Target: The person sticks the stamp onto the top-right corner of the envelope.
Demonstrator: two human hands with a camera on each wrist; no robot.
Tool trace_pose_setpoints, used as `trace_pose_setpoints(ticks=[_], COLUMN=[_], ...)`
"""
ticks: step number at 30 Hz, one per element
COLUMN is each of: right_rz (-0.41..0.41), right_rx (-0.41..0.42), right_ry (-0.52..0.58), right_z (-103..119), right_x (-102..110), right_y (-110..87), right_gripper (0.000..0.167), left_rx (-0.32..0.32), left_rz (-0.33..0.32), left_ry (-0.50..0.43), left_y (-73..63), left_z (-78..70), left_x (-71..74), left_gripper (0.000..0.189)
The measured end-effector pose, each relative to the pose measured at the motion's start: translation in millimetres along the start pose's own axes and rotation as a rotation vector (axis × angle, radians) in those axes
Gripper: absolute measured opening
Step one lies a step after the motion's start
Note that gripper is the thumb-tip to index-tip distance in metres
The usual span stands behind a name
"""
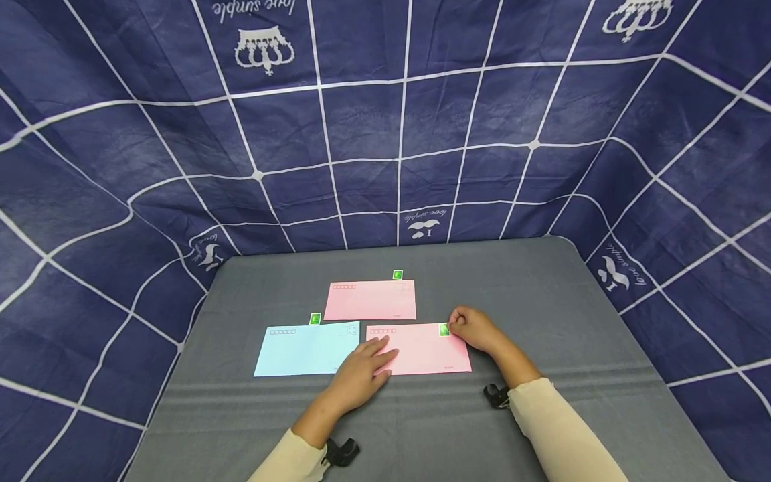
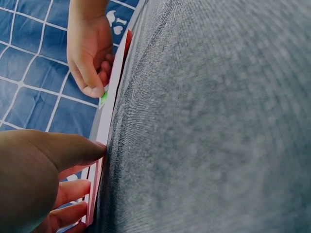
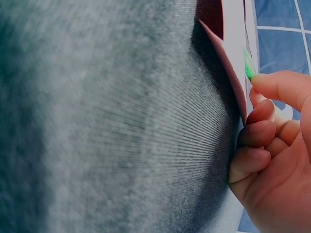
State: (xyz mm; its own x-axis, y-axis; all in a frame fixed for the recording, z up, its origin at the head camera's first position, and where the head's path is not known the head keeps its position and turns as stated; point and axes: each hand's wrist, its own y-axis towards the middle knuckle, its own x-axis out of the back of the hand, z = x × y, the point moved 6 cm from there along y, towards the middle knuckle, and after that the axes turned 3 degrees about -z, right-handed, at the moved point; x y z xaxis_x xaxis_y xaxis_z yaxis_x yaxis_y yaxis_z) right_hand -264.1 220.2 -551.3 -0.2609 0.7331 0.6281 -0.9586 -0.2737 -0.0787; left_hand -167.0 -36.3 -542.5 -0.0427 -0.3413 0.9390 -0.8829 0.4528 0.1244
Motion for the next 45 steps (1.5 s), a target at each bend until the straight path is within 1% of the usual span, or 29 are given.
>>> trace_pose_setpoints(ticks=[8, 11, 16, 22, 27, 33, 39, 45], right_rz=[-0.020, -0.022, -0.030, -0.054, -0.039, 0.003, 0.014, 0.019], right_rx=[-0.012, -0.011, -0.019, -0.033, 0.013, 0.057, 0.070, 0.079], right_ry=[-0.043, -0.055, -0.077, -0.056, -0.015, 0.001, 0.007, -0.009], right_z=[1.3, 1.4, 1.6, -0.8, -3.0, -3.6, -0.4, -0.6], right_x=[-0.3, -0.5, -0.6, 0.1, -0.9, -3.0, -3.6, -4.1], right_y=[-1.2, -2.0, -1.6, -1.6, -3.0, -5.6, -6.5, -5.6], right_gripper=[0.009, 0.008, 0.007, 0.010, 0.019, 0.026, 0.028, 0.025], left_rx=[0.003, -0.008, -0.008, -0.003, -0.017, -0.003, -0.009, 0.004], left_rz=[0.004, -0.006, -0.008, -0.003, -0.018, -0.005, -0.015, 0.009], left_ry=[-0.006, -0.008, -0.011, -0.015, -0.008, -0.015, -0.007, -0.017], left_y=[-0.3, -1.0, -1.6, -0.9, -0.7, -0.7, -0.4, 0.4], left_z=[-0.5, -1.4, -1.6, -0.5, -0.7, 0.2, 0.4, 1.0], left_x=[0.5, 1.1, 0.7, -0.5, 0.3, 0.0, 0.6, -0.6], left_gripper=[0.044, 0.043, 0.043, 0.043, 0.043, 0.044, 0.044, 0.044])
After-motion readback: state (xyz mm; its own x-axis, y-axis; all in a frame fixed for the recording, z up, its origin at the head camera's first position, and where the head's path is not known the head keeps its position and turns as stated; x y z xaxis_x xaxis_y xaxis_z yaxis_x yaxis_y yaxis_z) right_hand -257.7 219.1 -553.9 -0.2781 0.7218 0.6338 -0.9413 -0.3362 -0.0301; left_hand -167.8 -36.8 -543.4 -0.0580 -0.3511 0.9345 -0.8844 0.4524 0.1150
